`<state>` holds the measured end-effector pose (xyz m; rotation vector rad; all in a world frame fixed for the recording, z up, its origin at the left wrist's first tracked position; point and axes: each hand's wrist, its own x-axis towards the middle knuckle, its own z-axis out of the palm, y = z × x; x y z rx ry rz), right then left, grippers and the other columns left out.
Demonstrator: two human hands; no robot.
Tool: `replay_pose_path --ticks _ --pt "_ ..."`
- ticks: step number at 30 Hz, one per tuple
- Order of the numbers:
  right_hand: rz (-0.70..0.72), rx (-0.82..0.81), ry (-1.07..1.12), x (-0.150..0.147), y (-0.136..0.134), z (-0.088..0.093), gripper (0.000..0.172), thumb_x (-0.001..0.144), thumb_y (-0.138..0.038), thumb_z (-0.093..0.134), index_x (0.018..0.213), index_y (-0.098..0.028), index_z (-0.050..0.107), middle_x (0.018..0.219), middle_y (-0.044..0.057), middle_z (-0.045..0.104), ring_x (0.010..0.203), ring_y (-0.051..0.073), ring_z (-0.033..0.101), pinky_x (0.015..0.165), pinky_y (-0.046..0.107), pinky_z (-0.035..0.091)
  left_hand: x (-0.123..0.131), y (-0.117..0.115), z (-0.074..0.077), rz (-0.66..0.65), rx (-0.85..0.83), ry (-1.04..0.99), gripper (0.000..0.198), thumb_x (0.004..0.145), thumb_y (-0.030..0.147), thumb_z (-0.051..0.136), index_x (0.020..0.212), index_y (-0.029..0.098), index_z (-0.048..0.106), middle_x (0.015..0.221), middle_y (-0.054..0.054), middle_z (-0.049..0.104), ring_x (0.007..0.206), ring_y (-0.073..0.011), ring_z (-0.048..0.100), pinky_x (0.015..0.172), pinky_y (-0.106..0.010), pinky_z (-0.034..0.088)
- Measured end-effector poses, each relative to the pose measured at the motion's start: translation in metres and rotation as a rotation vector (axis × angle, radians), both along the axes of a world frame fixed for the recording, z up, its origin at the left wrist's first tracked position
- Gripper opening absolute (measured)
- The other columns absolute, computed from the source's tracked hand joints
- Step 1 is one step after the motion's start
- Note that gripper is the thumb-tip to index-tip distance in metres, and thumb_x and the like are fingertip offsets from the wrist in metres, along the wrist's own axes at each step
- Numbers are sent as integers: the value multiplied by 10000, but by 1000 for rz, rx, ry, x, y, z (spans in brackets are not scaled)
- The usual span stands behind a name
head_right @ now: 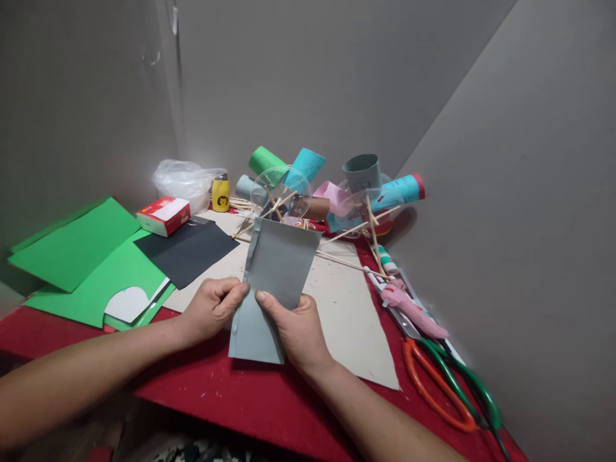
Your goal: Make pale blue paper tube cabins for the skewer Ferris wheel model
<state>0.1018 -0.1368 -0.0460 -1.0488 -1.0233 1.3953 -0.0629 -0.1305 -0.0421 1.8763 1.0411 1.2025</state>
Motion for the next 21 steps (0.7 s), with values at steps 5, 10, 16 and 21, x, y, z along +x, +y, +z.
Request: replay_pose_path --ticks 5,10,16,21 --pt "-1 -4 5 -1 0 0 295 616 -359 854 775 -138 740 737 74 758 600 225 696 574 318 584 0 -3 -1 78 84 81 405 937 363 414 578 176 387 542 40 389 514 -83 357 530 -234 253" --pt "44 -10 83 -2 3 2 285 641 -348 839 801 -140 729 755 75 758 619 236 701 613 347 589 1 0 2 -119 -285 -238 546 939 574 282 603 175 444 498 31 454 440 -85 408 467 -209 317" --pt "43 -61 122 -3 4 4 302 617 -341 853 792 -133 723 727 77 753 601 229 695 618 351 588 3 3 -2 -227 -409 -290 529 908 602 352 628 169 467 493 32 466 411 -81 393 423 -201 307" --pt "-10 -30 88 -3 3 1 303 608 -337 860 805 -142 739 744 62 757 607 211 691 611 326 586 4 0 -3 -125 -200 -171 426 925 473 401 617 179 409 572 37 417 518 -87 399 510 -209 328"
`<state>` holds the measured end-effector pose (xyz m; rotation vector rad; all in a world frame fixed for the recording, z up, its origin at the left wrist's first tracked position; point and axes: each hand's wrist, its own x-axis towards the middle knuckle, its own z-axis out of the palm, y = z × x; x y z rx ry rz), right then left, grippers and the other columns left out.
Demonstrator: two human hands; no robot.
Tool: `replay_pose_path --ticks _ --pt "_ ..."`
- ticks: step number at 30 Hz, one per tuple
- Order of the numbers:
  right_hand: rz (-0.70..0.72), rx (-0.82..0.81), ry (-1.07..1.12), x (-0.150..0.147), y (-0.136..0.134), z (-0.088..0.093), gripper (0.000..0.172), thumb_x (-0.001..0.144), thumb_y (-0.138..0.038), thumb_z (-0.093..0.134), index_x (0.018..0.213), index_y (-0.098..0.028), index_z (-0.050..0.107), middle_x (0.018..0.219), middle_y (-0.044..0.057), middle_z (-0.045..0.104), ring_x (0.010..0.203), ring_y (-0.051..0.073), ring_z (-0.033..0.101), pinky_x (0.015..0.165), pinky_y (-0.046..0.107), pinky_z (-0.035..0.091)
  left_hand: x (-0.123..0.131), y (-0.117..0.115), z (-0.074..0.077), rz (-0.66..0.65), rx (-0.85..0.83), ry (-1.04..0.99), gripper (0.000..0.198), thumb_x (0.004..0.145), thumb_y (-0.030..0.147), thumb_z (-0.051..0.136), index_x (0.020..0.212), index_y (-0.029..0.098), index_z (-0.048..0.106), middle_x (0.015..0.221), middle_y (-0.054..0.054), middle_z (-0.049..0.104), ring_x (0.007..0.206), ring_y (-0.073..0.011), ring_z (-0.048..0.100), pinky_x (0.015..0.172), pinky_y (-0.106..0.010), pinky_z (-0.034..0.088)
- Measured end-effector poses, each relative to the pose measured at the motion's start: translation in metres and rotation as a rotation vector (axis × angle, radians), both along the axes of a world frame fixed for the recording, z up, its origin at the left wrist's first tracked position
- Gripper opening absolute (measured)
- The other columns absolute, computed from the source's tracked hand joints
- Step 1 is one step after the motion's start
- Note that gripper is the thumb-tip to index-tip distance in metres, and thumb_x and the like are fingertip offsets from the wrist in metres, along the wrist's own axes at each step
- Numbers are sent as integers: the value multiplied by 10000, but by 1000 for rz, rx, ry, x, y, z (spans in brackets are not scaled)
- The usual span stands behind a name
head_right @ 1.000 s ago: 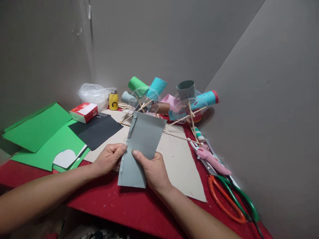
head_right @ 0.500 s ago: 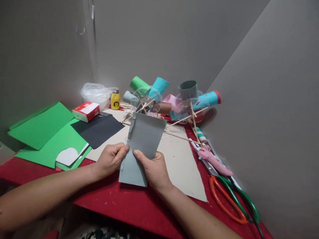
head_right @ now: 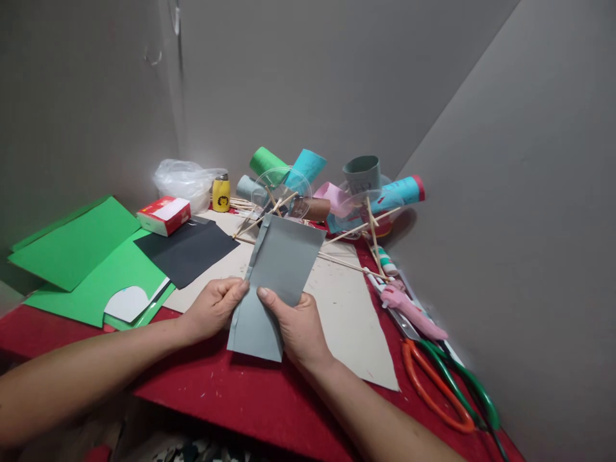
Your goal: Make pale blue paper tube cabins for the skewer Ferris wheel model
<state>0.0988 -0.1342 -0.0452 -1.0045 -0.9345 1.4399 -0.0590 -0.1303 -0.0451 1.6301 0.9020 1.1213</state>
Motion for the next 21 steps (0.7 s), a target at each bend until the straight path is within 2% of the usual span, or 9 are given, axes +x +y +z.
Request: replay_pose_path --ticks 3,5,7,11,13,17,21 --pt "-20 38 -58 1 -2 -2 292 628 -351 847 808 -143 749 746 66 758 603 212 690 592 321 587 -1 -2 -1 164 236 236 388 937 354 390 590 180 381 557 38 378 528 -91 363 539 -234 276" --pt "-37 48 -97 1 -2 -3 284 626 -360 846 777 -140 749 721 65 754 583 208 683 560 311 584 -2 -3 -2 223 321 351 363 931 319 394 596 179 389 557 36 377 530 -94 350 555 -248 258" --pt "-47 44 -106 1 -1 -4 281 616 -362 852 745 -137 745 692 58 748 563 201 674 535 300 578 -2 -3 -1 202 275 332 374 936 352 387 603 181 391 559 35 380 527 -95 353 551 -245 265" --pt "-72 62 -70 3 4 -7 279 611 -351 857 748 -138 740 673 43 739 543 190 662 517 294 570 -2 -2 1 5 -54 37 488 948 528 281 640 182 433 564 19 449 495 -98 415 490 -217 316" --pt "-90 84 -52 5 6 -8 278 620 -346 853 770 -141 739 680 40 739 551 193 663 522 301 570 -3 -1 2 -63 -166 -40 516 928 586 282 658 179 450 548 22 450 462 -96 410 453 -212 316" --pt "-120 95 -22 5 10 -7 285 624 -342 850 795 -145 736 693 37 742 554 199 665 537 320 575 -3 0 0 -108 -131 -31 438 878 555 463 659 179 419 575 46 391 503 -82 378 469 -195 318" --pt "-128 94 -30 4 10 -7 289 617 -342 852 788 -144 731 691 34 740 543 195 662 537 320 573 -2 0 -1 -79 -56 24 423 886 508 462 630 178 393 584 49 346 532 -81 342 485 -195 305"
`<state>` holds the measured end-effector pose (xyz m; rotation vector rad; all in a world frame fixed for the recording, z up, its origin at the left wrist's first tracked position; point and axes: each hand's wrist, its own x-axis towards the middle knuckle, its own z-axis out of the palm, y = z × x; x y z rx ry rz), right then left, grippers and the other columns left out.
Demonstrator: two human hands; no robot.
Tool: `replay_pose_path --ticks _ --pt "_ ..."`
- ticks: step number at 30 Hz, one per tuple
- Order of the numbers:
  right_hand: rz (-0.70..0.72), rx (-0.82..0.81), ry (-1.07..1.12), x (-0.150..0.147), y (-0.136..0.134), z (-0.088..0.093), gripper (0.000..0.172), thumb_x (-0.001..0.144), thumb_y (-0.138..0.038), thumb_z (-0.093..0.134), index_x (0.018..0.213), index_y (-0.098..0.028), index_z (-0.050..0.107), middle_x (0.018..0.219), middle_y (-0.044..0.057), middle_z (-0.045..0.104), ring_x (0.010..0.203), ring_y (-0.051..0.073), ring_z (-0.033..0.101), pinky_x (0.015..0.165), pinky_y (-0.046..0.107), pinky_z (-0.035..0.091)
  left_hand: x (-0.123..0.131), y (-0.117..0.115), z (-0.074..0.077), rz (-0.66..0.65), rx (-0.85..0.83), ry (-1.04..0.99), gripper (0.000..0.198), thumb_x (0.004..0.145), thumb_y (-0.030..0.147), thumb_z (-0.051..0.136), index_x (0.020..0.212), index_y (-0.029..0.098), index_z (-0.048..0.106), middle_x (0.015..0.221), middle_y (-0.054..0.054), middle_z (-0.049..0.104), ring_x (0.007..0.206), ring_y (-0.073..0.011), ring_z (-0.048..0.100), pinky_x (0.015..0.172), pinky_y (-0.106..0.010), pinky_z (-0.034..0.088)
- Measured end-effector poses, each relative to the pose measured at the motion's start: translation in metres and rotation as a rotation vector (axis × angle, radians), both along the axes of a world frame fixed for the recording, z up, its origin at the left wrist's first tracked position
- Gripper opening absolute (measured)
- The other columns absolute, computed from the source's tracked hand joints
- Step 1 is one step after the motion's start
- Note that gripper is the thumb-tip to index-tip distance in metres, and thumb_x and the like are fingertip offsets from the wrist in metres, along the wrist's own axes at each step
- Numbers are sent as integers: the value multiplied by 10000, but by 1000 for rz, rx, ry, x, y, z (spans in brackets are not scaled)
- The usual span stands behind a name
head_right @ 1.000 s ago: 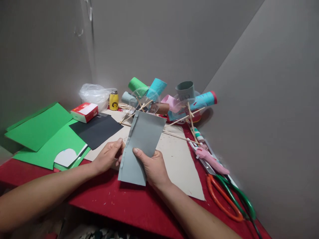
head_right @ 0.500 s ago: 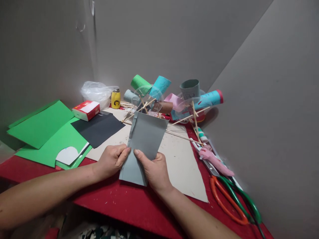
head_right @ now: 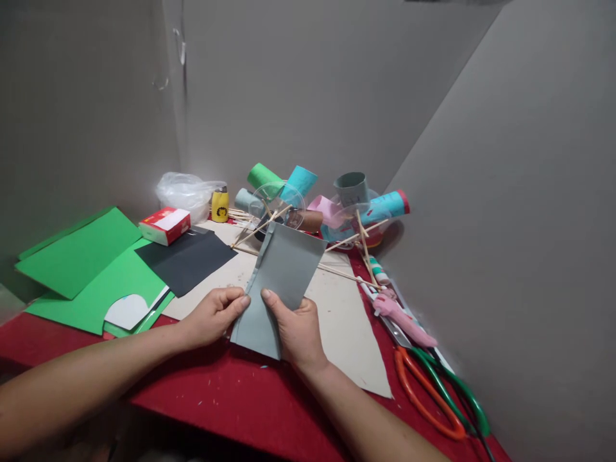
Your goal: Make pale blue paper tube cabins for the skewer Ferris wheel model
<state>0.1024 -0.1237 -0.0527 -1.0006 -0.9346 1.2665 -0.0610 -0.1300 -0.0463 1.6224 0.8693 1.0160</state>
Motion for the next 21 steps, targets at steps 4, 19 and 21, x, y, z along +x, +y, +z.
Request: replay_pose_path --ticks 4,19,21 --pt "11 -6 0 0 0 -2 287 613 -339 852 781 -141 729 679 38 737 534 194 657 537 321 568 1 0 -2 19 -1 16 419 887 496 462 622 177 400 568 54 343 511 -77 336 466 -194 295" --pt "-69 -8 46 3 8 8 336 613 -315 842 871 -144 710 751 38 755 566 205 665 553 329 568 2 0 -6 -114 -219 -8 450 857 603 448 707 179 463 512 30 549 360 -75 474 370 -173 353" --pt "-75 -1 48 3 9 9 345 610 -307 844 881 -142 707 752 37 754 567 200 663 554 320 568 3 0 -8 -101 -228 11 431 855 581 465 696 181 449 512 24 563 359 -76 482 369 -171 356"
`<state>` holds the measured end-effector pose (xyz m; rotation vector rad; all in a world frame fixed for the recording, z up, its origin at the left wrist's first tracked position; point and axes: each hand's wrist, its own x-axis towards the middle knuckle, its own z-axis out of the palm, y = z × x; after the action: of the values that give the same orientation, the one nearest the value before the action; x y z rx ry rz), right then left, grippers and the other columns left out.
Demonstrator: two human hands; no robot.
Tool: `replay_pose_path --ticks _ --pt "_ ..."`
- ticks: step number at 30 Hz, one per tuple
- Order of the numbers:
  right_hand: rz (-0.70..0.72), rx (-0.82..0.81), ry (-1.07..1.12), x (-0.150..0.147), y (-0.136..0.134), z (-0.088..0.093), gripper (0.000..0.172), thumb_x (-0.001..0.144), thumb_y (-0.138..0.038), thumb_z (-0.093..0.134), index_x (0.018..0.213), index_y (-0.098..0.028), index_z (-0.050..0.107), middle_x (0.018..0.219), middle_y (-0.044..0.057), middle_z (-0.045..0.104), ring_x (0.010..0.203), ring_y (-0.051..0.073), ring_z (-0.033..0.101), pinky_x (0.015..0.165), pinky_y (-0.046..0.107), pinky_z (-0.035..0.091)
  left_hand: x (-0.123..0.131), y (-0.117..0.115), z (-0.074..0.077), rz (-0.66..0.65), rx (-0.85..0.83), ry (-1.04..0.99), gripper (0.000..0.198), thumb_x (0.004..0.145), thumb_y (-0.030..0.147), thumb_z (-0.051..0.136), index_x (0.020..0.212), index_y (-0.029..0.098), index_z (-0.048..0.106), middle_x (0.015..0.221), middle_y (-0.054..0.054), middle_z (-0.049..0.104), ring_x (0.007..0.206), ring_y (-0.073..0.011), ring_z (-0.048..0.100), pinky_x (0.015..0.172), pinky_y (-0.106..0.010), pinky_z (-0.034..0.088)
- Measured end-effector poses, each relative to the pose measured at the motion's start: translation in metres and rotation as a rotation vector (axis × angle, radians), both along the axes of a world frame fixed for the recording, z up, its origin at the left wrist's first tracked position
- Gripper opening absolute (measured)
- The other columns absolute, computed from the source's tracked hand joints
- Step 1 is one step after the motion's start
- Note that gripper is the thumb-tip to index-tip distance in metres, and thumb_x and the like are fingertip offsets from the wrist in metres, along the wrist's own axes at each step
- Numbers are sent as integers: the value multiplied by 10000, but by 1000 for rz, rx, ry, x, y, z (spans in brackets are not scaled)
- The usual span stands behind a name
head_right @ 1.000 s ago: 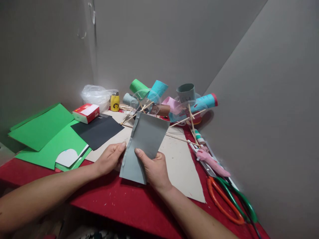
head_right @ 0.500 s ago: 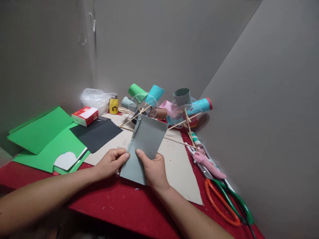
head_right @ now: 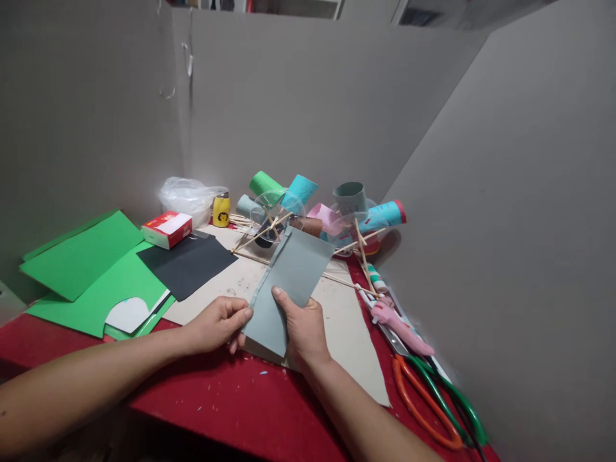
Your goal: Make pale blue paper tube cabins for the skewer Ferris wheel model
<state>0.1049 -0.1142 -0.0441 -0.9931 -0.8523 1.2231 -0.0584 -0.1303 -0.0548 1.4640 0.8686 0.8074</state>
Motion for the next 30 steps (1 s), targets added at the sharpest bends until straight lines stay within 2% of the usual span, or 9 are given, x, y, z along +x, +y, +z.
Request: replay_pose_path --ticks 3,6,8,13,16,20,23,27,30 --pt "-10 -3 12 0 2 1 366 598 -301 850 895 -143 706 768 34 754 576 197 665 569 320 570 1 -2 1 23 16 6 362 862 501 488 703 178 448 535 25 569 369 -71 492 380 -167 357" --pt "-38 -30 38 2 5 4 367 569 -294 861 865 -143 706 748 31 750 573 194 663 563 309 565 0 -2 7 0 12 -42 265 830 421 550 802 159 526 619 14 602 405 -71 517 423 -179 384" --pt "-17 -67 60 3 6 6 364 550 -288 868 844 -149 703 708 24 743 549 191 654 536 302 555 -3 1 12 20 4 -95 280 791 421 605 850 150 561 621 18 590 432 -83 540 449 -191 398" --pt "295 -190 34 1 -2 7 315 591 -331 845 799 -140 706 639 49 726 503 202 643 506 312 540 -13 14 22 196 -18 -280 459 751 562 636 903 131 598 673 -14 626 486 -94 577 493 -194 401" --pt "476 -214 -22 -2 -12 6 322 643 -363 820 844 -136 710 667 62 733 521 198 653 523 300 539 -15 17 24 209 -48 -330 490 718 603 662 817 126 605 616 3 605 478 -90 552 489 -194 395" --pt "583 -217 -73 -4 -18 5 351 689 -389 794 920 -138 710 693 66 738 526 183 652 540 287 536 -14 14 25 184 -56 -327 487 663 571 735 772 102 660 627 -11 627 536 -110 565 541 -220 434" --pt "530 -155 -56 -3 -13 7 351 749 -445 728 936 -149 710 707 60 732 544 180 646 544 285 526 -16 14 23 200 -73 -335 472 653 544 758 786 96 689 647 -27 652 551 -127 577 568 -243 455" --pt "271 75 -82 3 0 6 362 783 -438 685 1055 -199 669 726 8 700 573 152 608 523 243 486 -21 21 19 227 -114 -388 444 652 512 775 785 96 694 661 -40 668 585 -142 600 610 -256 468" --pt "163 213 -224 9 5 3 494 781 -392 694 1231 -228 573 668 -35 641 557 132 561 499 219 455 -23 25 18 265 -158 -450 436 632 484 797 820 103 696 683 -40 677 599 -143 608 621 -260 470"
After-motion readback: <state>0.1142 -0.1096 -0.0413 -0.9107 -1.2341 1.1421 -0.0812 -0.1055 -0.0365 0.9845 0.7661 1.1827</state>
